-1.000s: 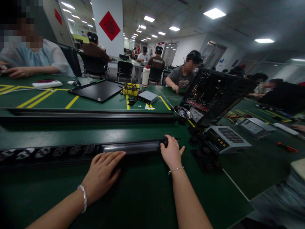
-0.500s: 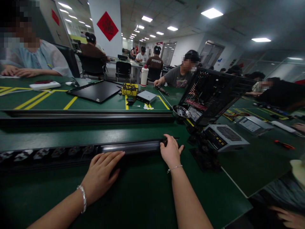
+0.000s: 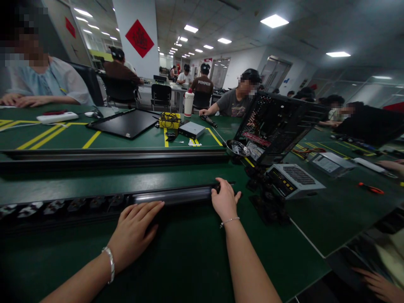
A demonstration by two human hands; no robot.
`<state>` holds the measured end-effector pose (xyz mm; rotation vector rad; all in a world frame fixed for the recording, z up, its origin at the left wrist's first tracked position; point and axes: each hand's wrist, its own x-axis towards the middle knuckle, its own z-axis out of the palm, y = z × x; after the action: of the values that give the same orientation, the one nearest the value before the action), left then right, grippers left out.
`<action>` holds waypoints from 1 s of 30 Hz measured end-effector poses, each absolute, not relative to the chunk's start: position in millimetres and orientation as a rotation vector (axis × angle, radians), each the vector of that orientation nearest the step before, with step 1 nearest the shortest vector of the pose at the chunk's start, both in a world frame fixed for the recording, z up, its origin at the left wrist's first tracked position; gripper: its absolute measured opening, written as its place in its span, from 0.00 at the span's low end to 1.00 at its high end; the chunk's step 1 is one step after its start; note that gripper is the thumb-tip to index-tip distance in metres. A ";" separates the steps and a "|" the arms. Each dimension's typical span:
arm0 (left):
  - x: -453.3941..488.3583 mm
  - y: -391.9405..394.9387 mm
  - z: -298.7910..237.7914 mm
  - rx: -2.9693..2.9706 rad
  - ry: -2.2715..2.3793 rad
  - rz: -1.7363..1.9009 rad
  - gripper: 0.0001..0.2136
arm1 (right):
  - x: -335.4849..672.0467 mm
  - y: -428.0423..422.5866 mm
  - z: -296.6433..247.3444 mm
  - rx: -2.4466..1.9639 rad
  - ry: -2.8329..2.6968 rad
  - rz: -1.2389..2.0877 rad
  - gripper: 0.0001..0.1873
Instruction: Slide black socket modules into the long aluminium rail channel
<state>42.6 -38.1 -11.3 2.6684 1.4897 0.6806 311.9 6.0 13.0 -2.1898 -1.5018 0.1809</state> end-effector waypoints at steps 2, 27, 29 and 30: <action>42.5 -37.8 -11.7 2.667 1.487 0.682 0.25 | 312.5 5.9 12.7 -2.193 -1.502 0.164 0.20; 43.1 -36.1 -12.4 2.651 1.461 0.724 0.24 | 320.1 8.1 2.9 -2.095 -1.440 0.120 0.20; 42.9 -35.8 -12.8 2.653 1.461 0.728 0.24 | 320.5 8.6 2.3 -2.087 -1.440 0.122 0.20; 42.8 -35.8 -12.8 2.655 1.458 0.731 0.24 | 320.6 8.8 2.2 -2.086 -1.439 0.124 0.20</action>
<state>42.8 -35.8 -12.8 2.6547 1.4584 0.7313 320.6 8.8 2.2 -2.0860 -1.4391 0.1238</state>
